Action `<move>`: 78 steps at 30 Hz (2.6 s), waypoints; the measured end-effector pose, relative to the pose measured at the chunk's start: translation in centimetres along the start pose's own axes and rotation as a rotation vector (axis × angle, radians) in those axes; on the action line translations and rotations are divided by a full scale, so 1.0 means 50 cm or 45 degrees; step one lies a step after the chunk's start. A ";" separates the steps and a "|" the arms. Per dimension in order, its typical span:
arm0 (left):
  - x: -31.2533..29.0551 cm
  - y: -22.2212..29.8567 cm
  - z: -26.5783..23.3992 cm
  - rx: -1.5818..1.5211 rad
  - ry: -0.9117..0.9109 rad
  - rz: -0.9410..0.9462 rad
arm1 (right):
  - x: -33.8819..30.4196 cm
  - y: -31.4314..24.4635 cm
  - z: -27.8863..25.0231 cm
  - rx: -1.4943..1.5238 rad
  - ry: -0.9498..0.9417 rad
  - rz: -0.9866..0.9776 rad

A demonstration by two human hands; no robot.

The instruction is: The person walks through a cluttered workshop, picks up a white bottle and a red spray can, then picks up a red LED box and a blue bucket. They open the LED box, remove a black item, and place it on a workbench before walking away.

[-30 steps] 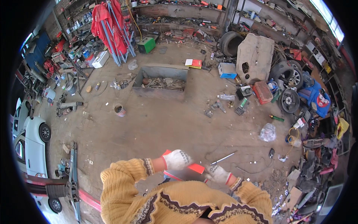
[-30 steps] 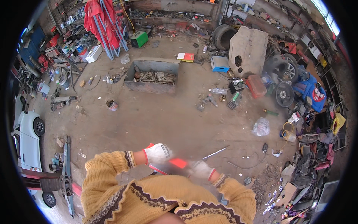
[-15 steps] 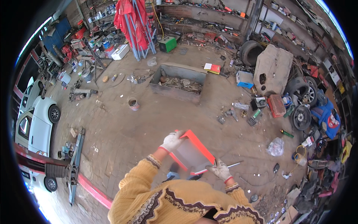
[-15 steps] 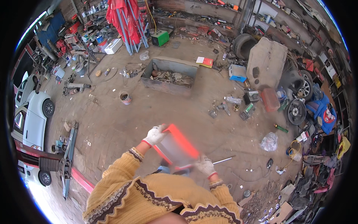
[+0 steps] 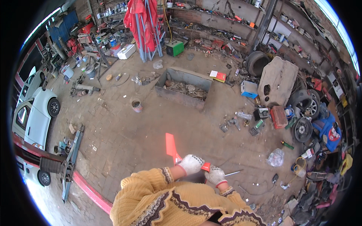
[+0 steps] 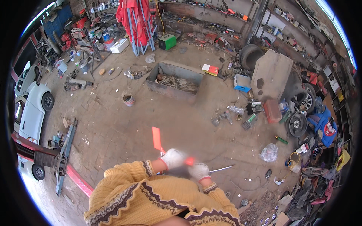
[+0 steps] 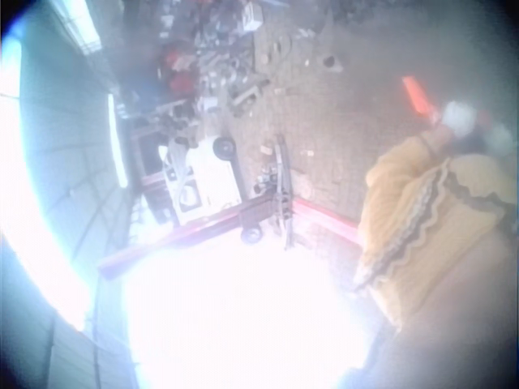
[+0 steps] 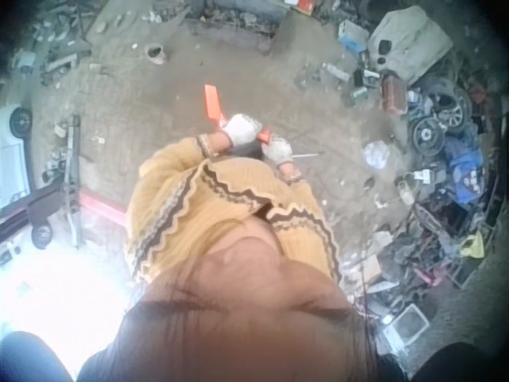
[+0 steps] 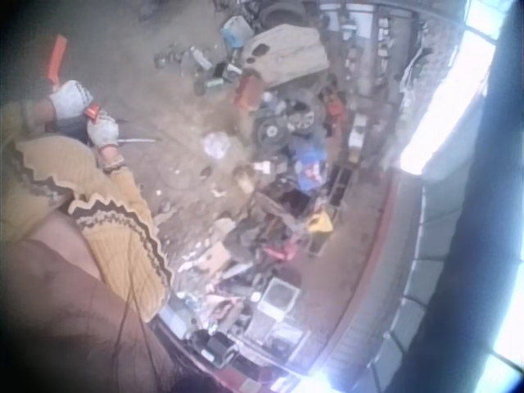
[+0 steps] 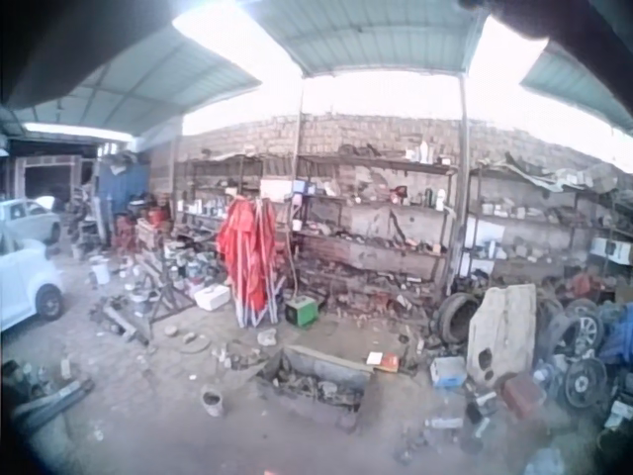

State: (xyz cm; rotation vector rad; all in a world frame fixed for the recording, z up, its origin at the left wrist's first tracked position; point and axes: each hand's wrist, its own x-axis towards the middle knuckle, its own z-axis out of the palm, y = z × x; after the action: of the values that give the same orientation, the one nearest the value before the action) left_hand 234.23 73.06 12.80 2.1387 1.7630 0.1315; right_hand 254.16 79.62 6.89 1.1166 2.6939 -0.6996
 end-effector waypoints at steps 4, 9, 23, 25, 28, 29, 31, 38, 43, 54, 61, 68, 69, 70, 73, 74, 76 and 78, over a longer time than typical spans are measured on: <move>-0.007 -0.028 -0.011 -0.039 -0.080 0.220 | -0.035 0.018 -0.028 -0.084 -0.008 -0.326; -0.017 -0.053 -0.020 -0.264 -0.096 0.623 | -0.063 0.025 -0.093 -0.051 -0.353 -0.639; 0.083 -0.059 -0.032 0.034 -0.174 0.449 | -0.047 0.025 -0.043 0.139 -0.270 -0.010; 0.089 -0.051 -0.041 0.187 0.013 0.578 | -0.045 0.048 -0.032 0.204 -0.295 0.067; 0.102 -0.027 -0.064 0.284 0.641 0.656 | -0.037 0.088 -0.009 0.343 -0.221 0.239; 0.103 -0.018 -0.070 0.285 0.886 0.635 | -0.031 0.096 0.001 0.434 -0.173 0.278; 0.098 0.005 -0.074 0.006 0.547 0.258 | -0.024 0.099 0.022 0.646 -0.131 0.502; 0.050 -0.051 -0.016 -0.148 0.512 -0.297 | -0.024 0.003 0.054 2.352 0.422 0.991; -0.001 -0.093 0.048 -0.469 0.115 -0.698 | -0.069 -0.061 0.081 2.384 0.614 1.162; 0.141 -0.008 0.087 -1.766 -0.488 -0.955 | -0.247 0.035 0.092 2.910 0.813 1.077; 0.339 0.239 0.063 -1.672 -0.750 -0.745 | -0.391 0.285 0.120 3.139 1.005 0.822; 0.543 0.319 0.177 -0.826 -0.732 0.368 | -0.402 0.447 0.013 2.842 1.442 1.187; 0.571 0.317 0.198 -0.706 -0.580 0.521 | -0.398 0.470 -0.001 2.908 1.514 1.290; 0.598 0.315 0.217 -0.442 -0.377 0.696 | -0.402 0.488 -0.011 2.962 1.579 1.345; 0.665 0.325 0.259 -2.085 -0.695 -0.162 | -0.397 0.579 -0.040 3.207 1.782 1.222; 0.700 0.325 0.265 -2.190 -0.726 -0.400 | -0.401 0.605 -0.046 3.218 1.801 1.183; 0.771 0.326 0.274 -2.182 -0.727 -0.475 | -0.400 0.669 -0.061 3.234 1.864 1.137; 0.846 0.325 0.277 -1.939 -0.723 -0.366 | -0.398 0.732 -0.080 3.387 1.898 1.025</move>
State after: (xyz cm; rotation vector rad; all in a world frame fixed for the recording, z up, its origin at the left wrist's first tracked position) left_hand 262.58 108.32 -1.27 0.6907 0.9500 0.5149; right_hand 294.13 91.47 3.08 -0.8909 0.5906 1.2599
